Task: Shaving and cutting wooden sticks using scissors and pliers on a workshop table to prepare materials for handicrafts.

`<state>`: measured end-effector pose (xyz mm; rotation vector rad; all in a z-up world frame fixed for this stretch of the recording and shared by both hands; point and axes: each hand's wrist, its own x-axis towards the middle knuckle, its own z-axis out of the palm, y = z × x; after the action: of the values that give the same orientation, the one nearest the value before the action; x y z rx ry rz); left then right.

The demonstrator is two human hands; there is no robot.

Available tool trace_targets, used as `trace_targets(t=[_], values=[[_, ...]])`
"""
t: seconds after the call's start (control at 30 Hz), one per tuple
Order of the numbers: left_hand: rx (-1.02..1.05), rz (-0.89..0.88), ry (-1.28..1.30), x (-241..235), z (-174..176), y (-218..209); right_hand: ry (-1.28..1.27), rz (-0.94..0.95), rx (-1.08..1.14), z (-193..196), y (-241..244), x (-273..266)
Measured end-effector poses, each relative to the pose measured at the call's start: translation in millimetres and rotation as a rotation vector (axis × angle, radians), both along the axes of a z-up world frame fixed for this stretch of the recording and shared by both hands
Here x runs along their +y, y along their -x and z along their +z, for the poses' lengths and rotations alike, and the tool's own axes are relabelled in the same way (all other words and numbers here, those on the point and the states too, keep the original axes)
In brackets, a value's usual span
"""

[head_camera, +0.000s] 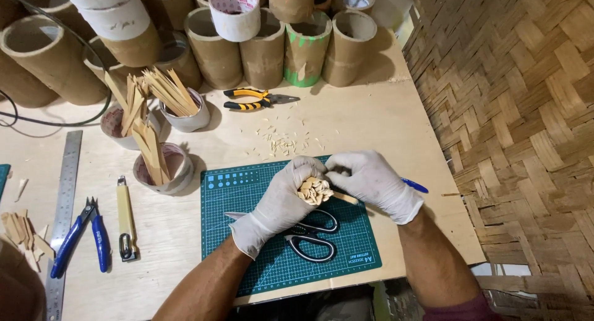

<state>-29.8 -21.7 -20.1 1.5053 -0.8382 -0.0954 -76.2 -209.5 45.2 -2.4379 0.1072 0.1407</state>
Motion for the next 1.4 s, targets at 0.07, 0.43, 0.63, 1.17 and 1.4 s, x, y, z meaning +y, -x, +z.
trace_targets(t=[0.07, 0.43, 0.63, 1.17, 1.4], values=[[0.082, 0.013, -0.073, 3.7, 1.0, 4.8, -0.027, -0.041, 0.038, 10.9, -2.1, 1.1], [0.114, 0.141, -0.175, 6.6, 4.6, 0.5, 0.312, 0.046, 0.428, 27.2, 2.5, 14.5], [-0.036, 0.178, -0.064, 11.5, 13.6, 3.2, 0.405, 0.087, 0.476, 19.3, 3.5, 18.9], [0.202, 0.064, -0.139, 2.8, 14.1, 3.3, -0.162, 0.013, -0.088, 5.3, 9.7, 11.4], [0.228, 0.016, -0.149, 2.3, 1.2, 4.4, -0.166, -0.012, -0.183, -3.5, 8.8, 13.5]])
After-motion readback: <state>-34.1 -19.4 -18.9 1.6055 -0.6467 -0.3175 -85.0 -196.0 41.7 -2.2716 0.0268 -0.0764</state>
